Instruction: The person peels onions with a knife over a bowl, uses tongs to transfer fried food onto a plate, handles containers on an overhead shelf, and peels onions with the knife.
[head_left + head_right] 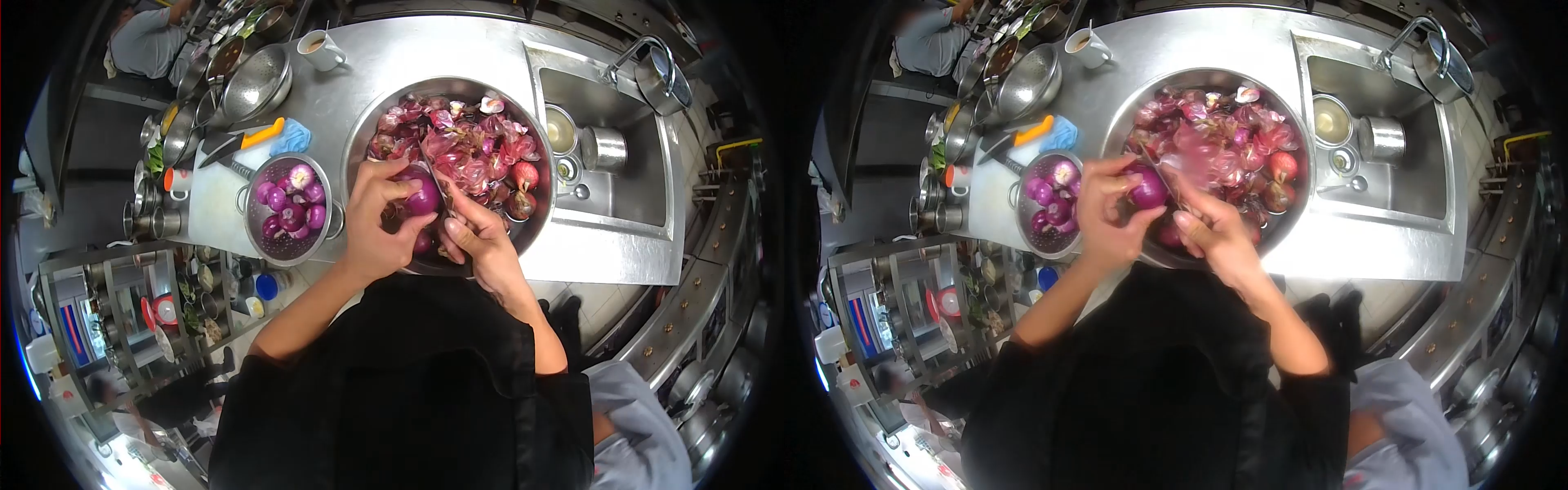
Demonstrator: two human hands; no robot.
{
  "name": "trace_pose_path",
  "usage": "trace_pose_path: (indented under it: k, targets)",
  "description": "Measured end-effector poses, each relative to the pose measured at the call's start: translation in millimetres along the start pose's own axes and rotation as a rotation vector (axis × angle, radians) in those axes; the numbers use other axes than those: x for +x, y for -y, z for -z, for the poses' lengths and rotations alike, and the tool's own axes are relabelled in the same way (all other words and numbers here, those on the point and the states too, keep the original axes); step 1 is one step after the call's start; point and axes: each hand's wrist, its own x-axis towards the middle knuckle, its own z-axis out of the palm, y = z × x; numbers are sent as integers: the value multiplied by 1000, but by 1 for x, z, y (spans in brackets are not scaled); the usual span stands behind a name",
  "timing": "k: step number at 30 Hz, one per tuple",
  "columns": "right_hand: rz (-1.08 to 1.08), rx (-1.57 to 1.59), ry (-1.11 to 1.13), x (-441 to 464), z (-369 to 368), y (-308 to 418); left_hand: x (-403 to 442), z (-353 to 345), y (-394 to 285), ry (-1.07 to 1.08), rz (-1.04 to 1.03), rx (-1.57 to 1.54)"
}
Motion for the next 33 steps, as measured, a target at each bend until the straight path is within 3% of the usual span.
trace_pose_path:
  k: [2, 4, 5, 6, 7, 8, 11, 15, 16, 17, 18, 20, 24, 26, 28, 30, 33]
  targets:
    - [-5, 105, 54, 1, 1, 0, 6, 2, -6, 52, -326, 447]
    - [-44, 90, 38, 1, 0, 0, 9, 3, -1, 57, -317, 433]
    - [-43, 92, 32, 0, -1, -1, 13, 4, 2, 34, -55, -43]
    - [53, -106, 1, 1, -1, -3, 15, 6, 4, 10, 210, -515]
    - [106, -204, -11, 2, -2, -1, 13, 14, 4, 45, 394, -661]
    - [157, -303, -29, 2, -3, 0, 10, 11, 2, 50, 390, -661]
    - [47, -168, 5, 2, -7, 10, 0, 1, 2, 45, -9, -174]
    - [-102, 377, 86, -1, -3, 10, 1, 2, 8, 37, -70, -85]
    - [-153, 600, 119, -3, -3, 11, 4, 6, 11, 65, 150, -435]
    - [-154, 597, 120, -4, -3, 10, 6, 9, 12, 92, 371, -783]
    - [-128, 536, 77, -3, -5, 10, 7, 9, 10, 90, 369, -784]
    - [-73, 415, -7, -2, -7, 9, 10, 9, 3, 91, 587, -924]
    - [19, 39, -22, 3, -3, -9, 11, 12, 1, 127, 625, -642]
    - [-85, 400, 9, 0, -3, -5, 10, 11, 6, 121, 588, -535]
    - [-67, 494, -26, 0, 8, 0, 9, 16, 10, 56, 591, -637]
    - [119, 591, -63, 1, 27, 18, 9, 24, 12, -9, 595, -738]
    - [54, 184, -173, -2, 37, 20, 9, 34, 10, 48, 671, -755]
